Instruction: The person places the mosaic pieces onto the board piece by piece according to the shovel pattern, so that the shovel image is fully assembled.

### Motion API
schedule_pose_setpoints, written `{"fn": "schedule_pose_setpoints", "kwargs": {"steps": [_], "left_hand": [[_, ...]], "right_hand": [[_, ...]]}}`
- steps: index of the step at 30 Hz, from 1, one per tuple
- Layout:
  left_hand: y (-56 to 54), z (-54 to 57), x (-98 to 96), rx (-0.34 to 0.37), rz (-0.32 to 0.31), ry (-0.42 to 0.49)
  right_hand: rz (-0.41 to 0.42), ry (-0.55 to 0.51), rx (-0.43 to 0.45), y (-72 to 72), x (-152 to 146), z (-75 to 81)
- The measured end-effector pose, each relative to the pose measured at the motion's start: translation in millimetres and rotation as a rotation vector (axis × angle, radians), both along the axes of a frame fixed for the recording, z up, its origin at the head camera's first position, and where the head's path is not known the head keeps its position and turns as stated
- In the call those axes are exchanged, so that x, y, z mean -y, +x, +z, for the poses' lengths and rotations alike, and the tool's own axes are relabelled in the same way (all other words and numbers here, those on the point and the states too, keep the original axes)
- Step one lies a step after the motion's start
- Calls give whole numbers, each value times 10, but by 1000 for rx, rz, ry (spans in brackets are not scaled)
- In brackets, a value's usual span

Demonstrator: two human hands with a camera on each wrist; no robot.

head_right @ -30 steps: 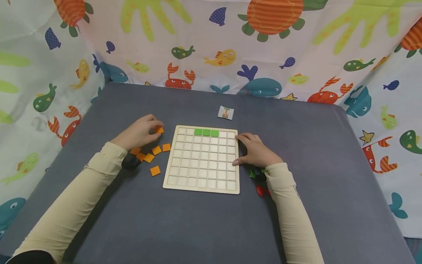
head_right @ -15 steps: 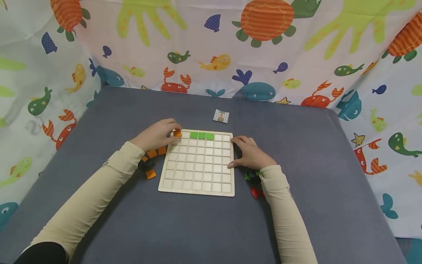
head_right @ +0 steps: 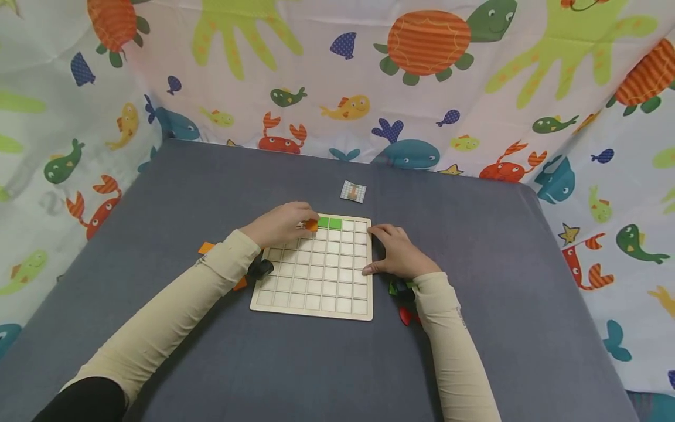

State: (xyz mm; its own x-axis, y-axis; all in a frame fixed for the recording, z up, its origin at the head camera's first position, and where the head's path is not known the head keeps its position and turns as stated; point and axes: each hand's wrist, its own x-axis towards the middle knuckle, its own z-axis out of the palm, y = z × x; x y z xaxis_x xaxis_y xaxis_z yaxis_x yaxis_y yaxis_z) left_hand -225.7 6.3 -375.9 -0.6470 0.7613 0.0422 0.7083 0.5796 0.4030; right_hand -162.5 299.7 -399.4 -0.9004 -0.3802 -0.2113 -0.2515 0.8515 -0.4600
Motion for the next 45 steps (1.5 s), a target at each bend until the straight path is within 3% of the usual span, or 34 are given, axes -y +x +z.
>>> {"fn": "schedule_pose_setpoints", "kwargs": {"steps": [13, 31, 45], "left_hand": [[-29, -135, -153, -42, -102, -36], [-40, -206, -202, -26, -90, 2], [-43, -141, -175, -1, -59, -17]], "right_hand": [[0, -3, -5, -15, -22, -18], [-7, -1, 1, -13, -23, -3], [-11, -1, 6, -18, 1, 9]]}}
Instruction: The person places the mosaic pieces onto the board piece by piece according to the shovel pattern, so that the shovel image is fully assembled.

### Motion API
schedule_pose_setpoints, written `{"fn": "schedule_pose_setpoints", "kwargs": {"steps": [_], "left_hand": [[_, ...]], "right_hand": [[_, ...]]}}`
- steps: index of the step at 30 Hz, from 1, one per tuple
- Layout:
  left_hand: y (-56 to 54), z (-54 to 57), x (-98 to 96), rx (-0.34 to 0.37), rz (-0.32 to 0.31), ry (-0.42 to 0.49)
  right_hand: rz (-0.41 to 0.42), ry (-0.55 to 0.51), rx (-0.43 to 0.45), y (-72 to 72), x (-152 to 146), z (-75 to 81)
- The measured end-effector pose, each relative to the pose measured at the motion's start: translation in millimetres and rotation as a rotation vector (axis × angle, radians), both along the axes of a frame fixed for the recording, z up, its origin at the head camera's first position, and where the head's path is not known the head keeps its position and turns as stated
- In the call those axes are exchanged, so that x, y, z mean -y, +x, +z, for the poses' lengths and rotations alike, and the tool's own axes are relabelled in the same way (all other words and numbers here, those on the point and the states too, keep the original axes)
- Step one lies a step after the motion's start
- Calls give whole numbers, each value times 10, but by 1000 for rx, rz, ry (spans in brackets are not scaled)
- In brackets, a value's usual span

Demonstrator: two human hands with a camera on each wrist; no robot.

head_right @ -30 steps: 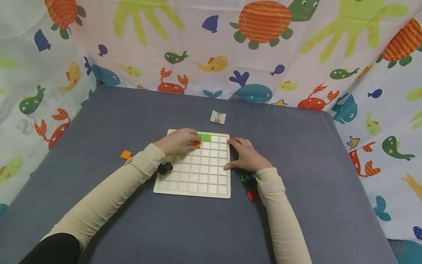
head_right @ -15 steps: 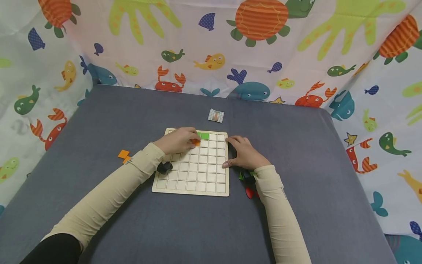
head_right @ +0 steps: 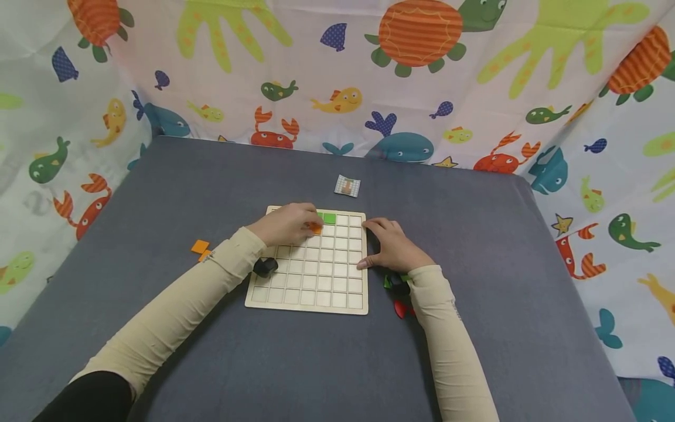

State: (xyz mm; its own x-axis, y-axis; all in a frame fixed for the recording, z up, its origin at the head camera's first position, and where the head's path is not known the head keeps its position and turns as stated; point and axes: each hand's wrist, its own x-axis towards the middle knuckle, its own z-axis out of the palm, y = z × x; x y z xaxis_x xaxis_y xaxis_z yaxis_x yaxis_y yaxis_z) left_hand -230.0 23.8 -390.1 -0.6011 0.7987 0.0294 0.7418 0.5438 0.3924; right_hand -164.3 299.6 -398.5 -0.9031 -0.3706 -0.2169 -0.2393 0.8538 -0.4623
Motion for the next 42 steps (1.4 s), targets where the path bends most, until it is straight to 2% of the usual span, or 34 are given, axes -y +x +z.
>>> {"fn": "schedule_pose_setpoints", "kwargs": {"steps": [6, 11, 14, 18, 23, 27, 34, 37, 42], "left_hand": [[-9, 115, 214, 8, 73, 59], [59, 234, 497, -11, 121, 84], [103, 258, 687, -29, 156, 68], [168, 212, 961, -31, 193, 47], [283, 121, 1309, -25, 274, 23], [352, 89, 1506, -27, 318, 18], [406, 78, 1800, 50, 378, -32], [421, 54, 1937, 61, 363, -54], [465, -9, 2121, 43, 288, -79]], "right_hand": [[11, 2, 3, -1, 38, 3], [10, 36, 8, -7, 65, 23], [3, 57, 17, -3, 77, 42], [-18, 89, 31, 34, 84, 56], [-57, 119, 51, 92, 132, 88], [-102, 171, 47, 130, 150, 120], [-161, 220, 40, 153, 199, 193], [-157, 220, 44, 142, 217, 210], [-133, 226, 41, 118, 239, 182]]}}
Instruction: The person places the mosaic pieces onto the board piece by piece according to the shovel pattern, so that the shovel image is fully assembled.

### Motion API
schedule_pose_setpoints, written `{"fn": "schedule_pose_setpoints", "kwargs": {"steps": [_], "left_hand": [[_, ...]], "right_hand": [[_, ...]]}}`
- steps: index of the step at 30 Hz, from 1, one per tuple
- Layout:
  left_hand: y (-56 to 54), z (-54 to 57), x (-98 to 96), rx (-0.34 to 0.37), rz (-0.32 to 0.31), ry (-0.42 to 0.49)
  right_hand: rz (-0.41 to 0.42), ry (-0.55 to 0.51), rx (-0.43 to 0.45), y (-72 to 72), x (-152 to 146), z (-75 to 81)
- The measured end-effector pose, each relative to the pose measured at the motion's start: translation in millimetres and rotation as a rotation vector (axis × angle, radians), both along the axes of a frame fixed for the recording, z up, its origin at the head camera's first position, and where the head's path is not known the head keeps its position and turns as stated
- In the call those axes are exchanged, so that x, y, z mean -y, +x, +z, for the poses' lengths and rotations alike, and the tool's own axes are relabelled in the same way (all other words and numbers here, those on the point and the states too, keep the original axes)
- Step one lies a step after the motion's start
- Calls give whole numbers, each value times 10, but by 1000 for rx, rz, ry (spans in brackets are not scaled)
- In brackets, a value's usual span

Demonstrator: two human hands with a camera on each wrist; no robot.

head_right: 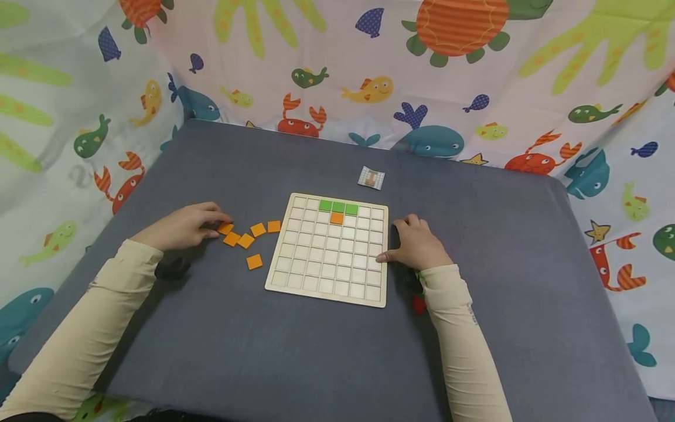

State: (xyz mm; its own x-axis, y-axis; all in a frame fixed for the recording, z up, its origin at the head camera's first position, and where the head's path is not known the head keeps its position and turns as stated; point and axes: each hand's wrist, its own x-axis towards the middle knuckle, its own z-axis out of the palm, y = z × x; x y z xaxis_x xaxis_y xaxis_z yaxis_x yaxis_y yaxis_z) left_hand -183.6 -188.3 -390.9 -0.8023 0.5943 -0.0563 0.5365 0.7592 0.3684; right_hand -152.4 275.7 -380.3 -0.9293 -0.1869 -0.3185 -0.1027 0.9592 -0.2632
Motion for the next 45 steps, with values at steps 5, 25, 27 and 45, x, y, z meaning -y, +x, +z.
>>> {"fn": "schedule_pose_setpoints", "kwargs": {"steps": [5, 25, 27, 45], "left_hand": [[7, -11, 4, 5, 18, -5], [11, 65, -99, -1, 86, -5], [5, 68, -134, -7, 82, -6], [-77, 84, -736, -47, 11, 47]], "right_hand": [[8, -7, -7, -6, -14, -9], [13, -8, 4, -12, -18, -46], [15, -9, 5, -14, -20, -45], [8, -11, 2, -32, -32, -58]]}}
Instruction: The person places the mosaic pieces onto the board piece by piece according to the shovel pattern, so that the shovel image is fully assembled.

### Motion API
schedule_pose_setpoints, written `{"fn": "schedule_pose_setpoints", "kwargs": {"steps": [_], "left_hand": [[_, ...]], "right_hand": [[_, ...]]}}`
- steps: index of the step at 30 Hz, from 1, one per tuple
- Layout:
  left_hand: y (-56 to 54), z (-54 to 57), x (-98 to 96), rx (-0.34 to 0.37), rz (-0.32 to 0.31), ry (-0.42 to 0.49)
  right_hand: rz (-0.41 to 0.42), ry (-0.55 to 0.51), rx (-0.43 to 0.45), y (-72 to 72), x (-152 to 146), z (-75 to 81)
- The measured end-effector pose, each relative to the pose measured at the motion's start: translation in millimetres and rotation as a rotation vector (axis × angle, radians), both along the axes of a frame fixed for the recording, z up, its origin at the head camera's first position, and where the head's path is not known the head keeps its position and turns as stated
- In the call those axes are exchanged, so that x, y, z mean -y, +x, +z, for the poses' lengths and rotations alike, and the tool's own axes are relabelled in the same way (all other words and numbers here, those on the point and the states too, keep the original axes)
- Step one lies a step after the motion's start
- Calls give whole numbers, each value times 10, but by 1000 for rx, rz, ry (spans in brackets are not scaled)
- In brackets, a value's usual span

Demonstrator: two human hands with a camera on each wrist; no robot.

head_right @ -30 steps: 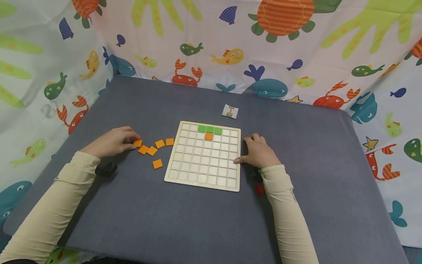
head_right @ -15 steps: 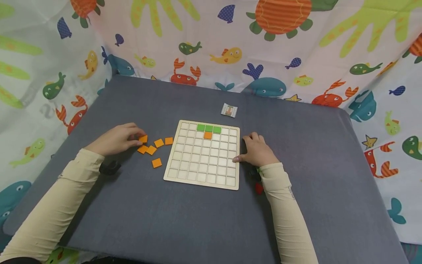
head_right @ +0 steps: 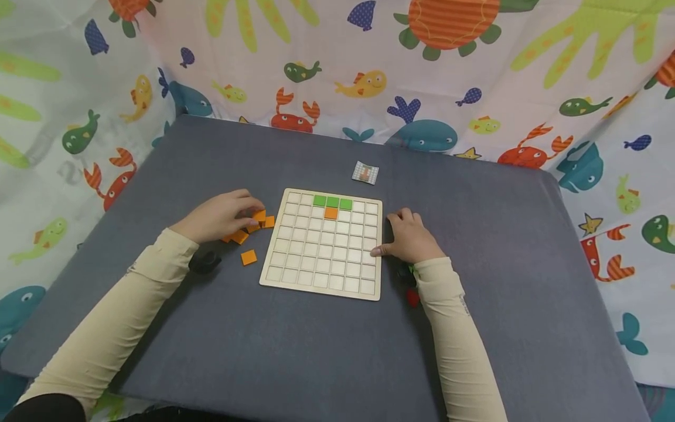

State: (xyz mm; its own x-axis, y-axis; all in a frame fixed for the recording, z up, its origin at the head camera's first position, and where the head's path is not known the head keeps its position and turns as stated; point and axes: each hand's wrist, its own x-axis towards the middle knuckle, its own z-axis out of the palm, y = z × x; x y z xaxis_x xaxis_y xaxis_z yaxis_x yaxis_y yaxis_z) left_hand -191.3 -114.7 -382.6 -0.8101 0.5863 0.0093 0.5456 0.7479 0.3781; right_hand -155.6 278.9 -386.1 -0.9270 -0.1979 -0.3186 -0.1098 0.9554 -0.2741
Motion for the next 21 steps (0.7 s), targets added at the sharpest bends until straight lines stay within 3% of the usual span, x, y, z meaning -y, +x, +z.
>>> {"fn": "schedule_pose_setpoints", "kwargs": {"steps": [11, 21], "left_hand": [[-58, 47, -515, -71, -121, 49], [-131, 6, -880, -66, -193, 48]], "right_hand": [[-4, 4, 2, 5, 28, 26], [-3, 10, 7, -9, 28, 21]]}}
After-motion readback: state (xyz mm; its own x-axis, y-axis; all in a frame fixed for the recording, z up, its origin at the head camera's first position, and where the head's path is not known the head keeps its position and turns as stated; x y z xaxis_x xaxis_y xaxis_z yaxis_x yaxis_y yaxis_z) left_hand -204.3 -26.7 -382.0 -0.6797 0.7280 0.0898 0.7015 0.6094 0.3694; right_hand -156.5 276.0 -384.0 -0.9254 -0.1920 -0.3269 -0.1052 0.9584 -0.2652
